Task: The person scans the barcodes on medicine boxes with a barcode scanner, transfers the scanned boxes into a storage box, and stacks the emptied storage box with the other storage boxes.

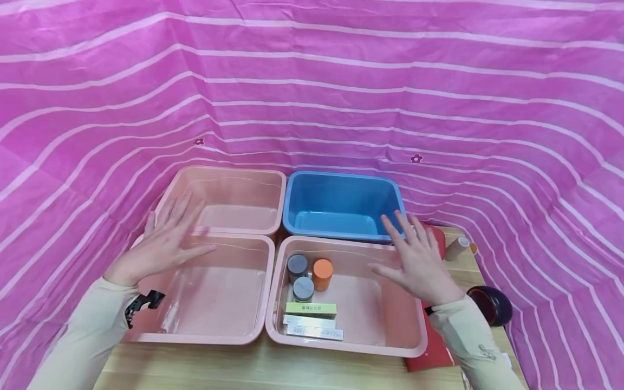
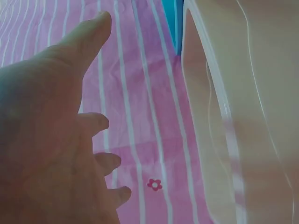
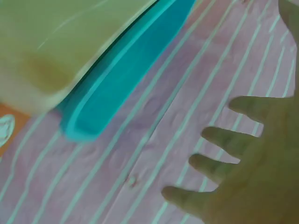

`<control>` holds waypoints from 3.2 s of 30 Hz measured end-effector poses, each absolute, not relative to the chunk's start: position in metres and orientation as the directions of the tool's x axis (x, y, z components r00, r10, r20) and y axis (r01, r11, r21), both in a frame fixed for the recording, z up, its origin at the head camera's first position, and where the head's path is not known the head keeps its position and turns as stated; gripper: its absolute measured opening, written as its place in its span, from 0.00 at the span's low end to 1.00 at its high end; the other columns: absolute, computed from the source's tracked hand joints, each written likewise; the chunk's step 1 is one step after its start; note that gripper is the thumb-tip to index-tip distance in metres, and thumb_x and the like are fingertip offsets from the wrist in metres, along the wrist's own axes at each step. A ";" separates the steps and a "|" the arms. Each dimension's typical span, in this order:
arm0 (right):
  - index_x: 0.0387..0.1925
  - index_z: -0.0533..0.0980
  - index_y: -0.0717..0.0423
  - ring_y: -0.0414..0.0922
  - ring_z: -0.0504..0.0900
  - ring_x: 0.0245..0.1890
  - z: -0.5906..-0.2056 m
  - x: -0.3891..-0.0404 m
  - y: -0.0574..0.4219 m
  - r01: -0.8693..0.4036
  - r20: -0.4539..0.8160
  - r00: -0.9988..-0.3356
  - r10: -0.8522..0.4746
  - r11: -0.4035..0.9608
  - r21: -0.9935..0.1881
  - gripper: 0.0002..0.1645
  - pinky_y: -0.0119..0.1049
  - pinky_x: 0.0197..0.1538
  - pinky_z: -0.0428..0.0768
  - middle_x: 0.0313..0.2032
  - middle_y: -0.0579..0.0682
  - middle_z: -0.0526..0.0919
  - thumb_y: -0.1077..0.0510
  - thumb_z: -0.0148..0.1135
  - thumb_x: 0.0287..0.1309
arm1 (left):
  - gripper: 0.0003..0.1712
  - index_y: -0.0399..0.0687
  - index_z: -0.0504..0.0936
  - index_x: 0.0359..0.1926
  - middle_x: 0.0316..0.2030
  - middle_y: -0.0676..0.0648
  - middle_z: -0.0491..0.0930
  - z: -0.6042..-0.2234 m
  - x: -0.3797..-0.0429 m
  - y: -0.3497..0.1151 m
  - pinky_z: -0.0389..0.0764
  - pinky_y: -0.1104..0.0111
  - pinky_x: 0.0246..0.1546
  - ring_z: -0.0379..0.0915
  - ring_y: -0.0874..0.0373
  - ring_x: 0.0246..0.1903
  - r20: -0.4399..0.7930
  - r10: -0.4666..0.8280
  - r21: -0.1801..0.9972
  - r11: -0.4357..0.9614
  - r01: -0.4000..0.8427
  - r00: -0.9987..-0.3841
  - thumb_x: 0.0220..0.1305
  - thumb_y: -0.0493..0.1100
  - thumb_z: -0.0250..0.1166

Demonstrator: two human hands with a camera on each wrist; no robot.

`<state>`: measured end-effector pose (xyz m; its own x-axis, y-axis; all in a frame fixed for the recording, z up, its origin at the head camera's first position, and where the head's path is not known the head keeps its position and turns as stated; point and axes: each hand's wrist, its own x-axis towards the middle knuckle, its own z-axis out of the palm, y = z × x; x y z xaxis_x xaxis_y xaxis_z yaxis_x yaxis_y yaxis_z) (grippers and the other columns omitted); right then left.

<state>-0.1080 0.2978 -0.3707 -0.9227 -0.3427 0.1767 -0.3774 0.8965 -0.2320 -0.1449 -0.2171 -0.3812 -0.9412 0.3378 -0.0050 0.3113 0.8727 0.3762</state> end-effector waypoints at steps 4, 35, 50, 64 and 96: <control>0.71 0.70 0.58 0.63 0.73 0.67 -0.374 -0.119 0.268 -0.474 0.212 -0.877 -0.430 0.846 -0.244 0.48 0.65 0.63 0.76 0.66 0.63 0.75 0.41 0.76 0.55 | 0.59 0.59 0.39 0.84 0.83 0.40 0.29 -0.388 -0.157 -0.206 0.29 0.25 0.70 0.20 0.33 0.80 -0.014 0.384 0.405 0.846 0.346 -0.923 0.66 0.68 0.63; 0.46 0.84 0.56 0.49 0.86 0.34 -0.479 -0.165 0.122 -0.581 -0.008 -0.812 -0.583 0.810 -0.078 0.21 0.42 0.40 0.88 0.40 0.54 0.83 0.48 0.76 0.57 | 0.47 0.47 0.55 0.81 0.80 0.37 0.51 -0.435 -0.215 -0.218 0.40 0.36 0.77 0.34 0.33 0.80 -0.058 0.411 0.497 0.802 0.330 -0.910 0.71 0.61 0.63; 0.45 0.80 0.58 0.53 0.86 0.34 -0.484 -0.157 0.124 -0.511 0.051 -0.859 -0.509 0.851 -0.120 0.22 0.48 0.35 0.87 0.36 0.56 0.84 0.54 0.79 0.51 | 0.48 0.50 0.57 0.80 0.79 0.30 0.49 -0.448 -0.218 -0.265 0.27 0.22 0.66 0.33 0.28 0.79 -0.164 0.233 0.420 0.896 0.146 -0.958 0.71 0.71 0.54; 0.60 0.79 0.58 0.47 0.84 0.43 -0.391 -0.130 0.202 -0.433 0.226 -0.900 -0.374 0.703 -0.564 0.32 0.43 0.44 0.89 0.48 0.52 0.85 0.57 0.80 0.53 | 0.48 0.47 0.60 0.79 0.79 0.28 0.45 -0.458 -0.218 -0.271 0.40 0.20 0.65 0.32 0.28 0.79 -0.132 0.223 0.402 0.903 0.153 -0.966 0.71 0.72 0.54; 0.63 0.74 0.63 0.21 0.76 0.38 -0.396 -0.048 0.472 -0.123 0.066 -0.992 -0.104 0.862 -0.491 0.40 0.26 0.31 0.82 0.49 0.53 0.81 0.69 0.78 0.46 | 0.47 0.41 0.67 0.74 0.79 0.24 0.36 -0.461 -0.214 -0.273 0.38 0.22 0.67 0.22 0.22 0.77 -0.025 0.180 0.442 0.884 0.151 -0.983 0.67 0.69 0.60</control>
<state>-0.0481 0.4721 -0.3957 -0.9924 -0.1043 0.0659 -0.1232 0.8623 -0.4911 -0.2139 -0.2732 -0.4609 -0.9833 0.1804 -0.0250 0.1510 0.8842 0.4420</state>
